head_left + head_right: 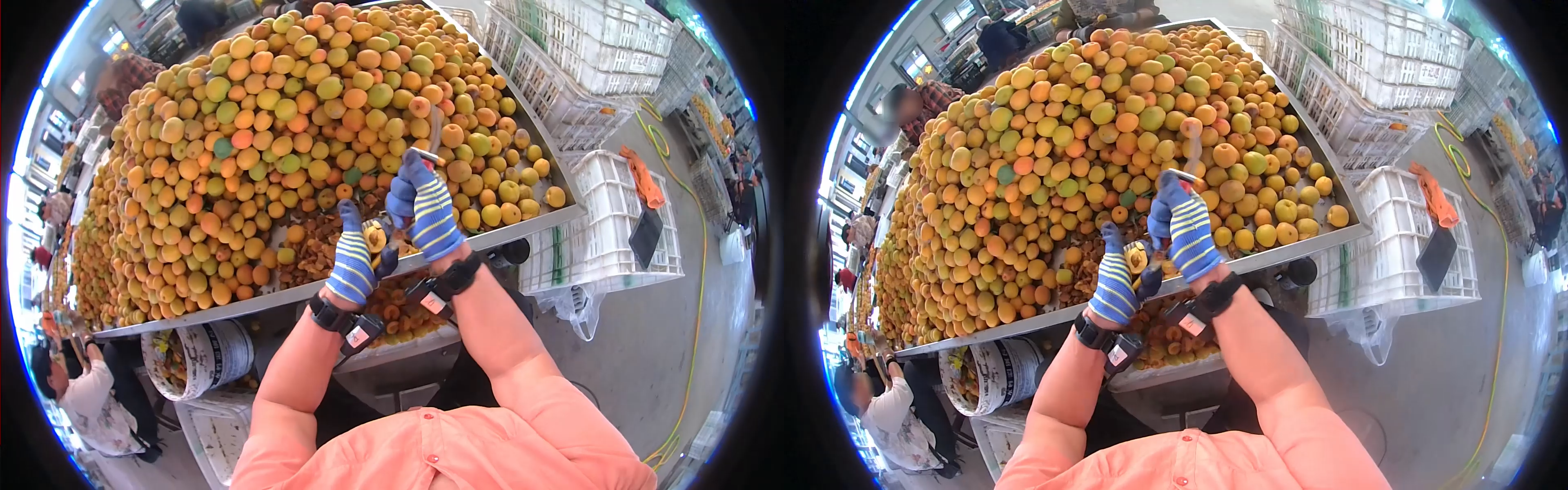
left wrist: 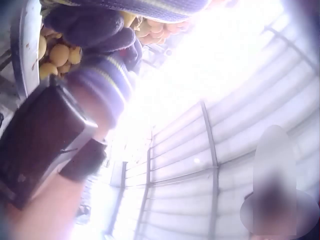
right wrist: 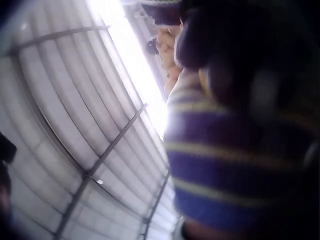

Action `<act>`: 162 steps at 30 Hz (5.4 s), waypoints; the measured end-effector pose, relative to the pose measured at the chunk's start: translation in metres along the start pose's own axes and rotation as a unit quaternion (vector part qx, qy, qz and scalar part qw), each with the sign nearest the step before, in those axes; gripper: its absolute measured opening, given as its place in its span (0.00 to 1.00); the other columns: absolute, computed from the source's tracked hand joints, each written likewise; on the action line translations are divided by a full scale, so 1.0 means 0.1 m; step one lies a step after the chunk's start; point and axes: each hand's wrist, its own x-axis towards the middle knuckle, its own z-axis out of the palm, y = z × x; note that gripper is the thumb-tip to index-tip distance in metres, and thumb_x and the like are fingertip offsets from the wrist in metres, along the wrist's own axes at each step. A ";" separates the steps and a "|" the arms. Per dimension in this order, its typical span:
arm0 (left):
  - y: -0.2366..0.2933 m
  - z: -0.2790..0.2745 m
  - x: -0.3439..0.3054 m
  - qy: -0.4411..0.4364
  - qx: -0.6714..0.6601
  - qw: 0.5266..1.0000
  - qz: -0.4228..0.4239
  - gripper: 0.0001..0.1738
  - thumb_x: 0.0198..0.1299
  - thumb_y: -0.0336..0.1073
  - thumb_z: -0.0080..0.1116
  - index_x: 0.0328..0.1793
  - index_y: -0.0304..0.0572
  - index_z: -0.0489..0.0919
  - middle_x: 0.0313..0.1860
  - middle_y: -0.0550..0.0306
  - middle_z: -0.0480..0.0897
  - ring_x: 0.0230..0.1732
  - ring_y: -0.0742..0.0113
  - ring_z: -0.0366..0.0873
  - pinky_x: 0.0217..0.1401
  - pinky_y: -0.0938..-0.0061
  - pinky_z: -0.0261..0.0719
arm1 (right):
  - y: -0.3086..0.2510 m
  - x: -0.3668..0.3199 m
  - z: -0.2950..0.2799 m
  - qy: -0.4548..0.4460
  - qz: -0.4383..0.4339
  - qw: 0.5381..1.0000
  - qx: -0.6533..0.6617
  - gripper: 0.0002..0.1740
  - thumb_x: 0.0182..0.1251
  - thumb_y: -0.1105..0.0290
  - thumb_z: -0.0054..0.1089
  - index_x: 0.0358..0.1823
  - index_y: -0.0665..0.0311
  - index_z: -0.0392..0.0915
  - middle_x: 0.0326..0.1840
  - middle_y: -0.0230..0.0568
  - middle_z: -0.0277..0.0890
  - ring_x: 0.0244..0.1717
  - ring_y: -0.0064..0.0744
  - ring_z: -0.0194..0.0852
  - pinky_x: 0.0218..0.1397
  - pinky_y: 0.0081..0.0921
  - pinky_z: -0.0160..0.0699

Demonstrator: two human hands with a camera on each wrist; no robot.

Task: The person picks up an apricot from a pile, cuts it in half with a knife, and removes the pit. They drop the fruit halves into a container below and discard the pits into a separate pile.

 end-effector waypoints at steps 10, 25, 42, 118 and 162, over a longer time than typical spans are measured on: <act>0.04 -0.01 -0.18 -0.038 0.069 0.997 -0.027 0.44 0.50 0.84 0.35 0.34 0.49 0.75 0.13 0.67 0.69 0.10 0.75 0.65 0.10 0.83 0.58 | -0.14 -0.31 0.02 -0.161 -0.041 0.735 -0.657 0.22 0.51 0.56 0.73 0.36 0.65 0.76 0.25 0.50 0.77 0.29 0.50 0.77 0.34 0.34 0.74; -0.06 0.07 -0.51 -0.086 0.205 0.974 -0.039 0.34 0.61 0.71 0.46 0.35 0.44 0.77 0.22 0.65 0.75 0.18 0.78 0.69 0.17 0.83 0.61 | 0.30 -0.24 -0.13 0.063 -0.064 0.730 -0.678 0.21 0.60 0.55 0.65 0.34 0.69 0.75 0.29 0.55 0.79 0.33 0.54 0.78 0.35 0.39 0.75; -0.02 0.52 0.18 0.021 0.715 0.558 0.421 0.16 0.56 0.35 0.64 0.50 0.40 0.79 0.41 0.46 0.82 0.42 0.51 0.81 0.46 0.65 0.79 | -0.43 -0.21 -0.33 0.244 -0.216 0.832 -0.448 0.14 0.71 0.62 0.54 0.38 0.69 0.75 0.23 0.47 0.74 0.22 0.38 0.66 0.30 0.31 0.69; 0.18 -0.35 0.04 -0.104 -0.197 0.963 0.152 0.19 0.65 0.43 0.54 0.55 0.38 0.75 0.50 0.50 0.79 0.53 0.56 0.77 0.61 0.60 0.74 | 0.28 -0.46 0.13 -0.010 0.124 0.917 -0.378 0.20 0.75 0.54 0.47 0.29 0.61 0.74 0.15 0.31 0.67 0.14 0.25 0.63 0.17 0.23 0.61; 0.27 -0.12 -0.08 -0.066 -0.057 0.968 0.234 0.26 0.64 0.43 0.59 0.59 0.31 0.69 0.54 0.42 0.79 0.52 0.52 0.79 0.59 0.61 0.79 | 0.32 -0.47 0.09 0.020 -0.106 0.641 -0.760 0.18 0.69 0.56 0.52 0.35 0.66 0.75 0.24 0.57 0.76 0.30 0.59 0.76 0.33 0.48 0.72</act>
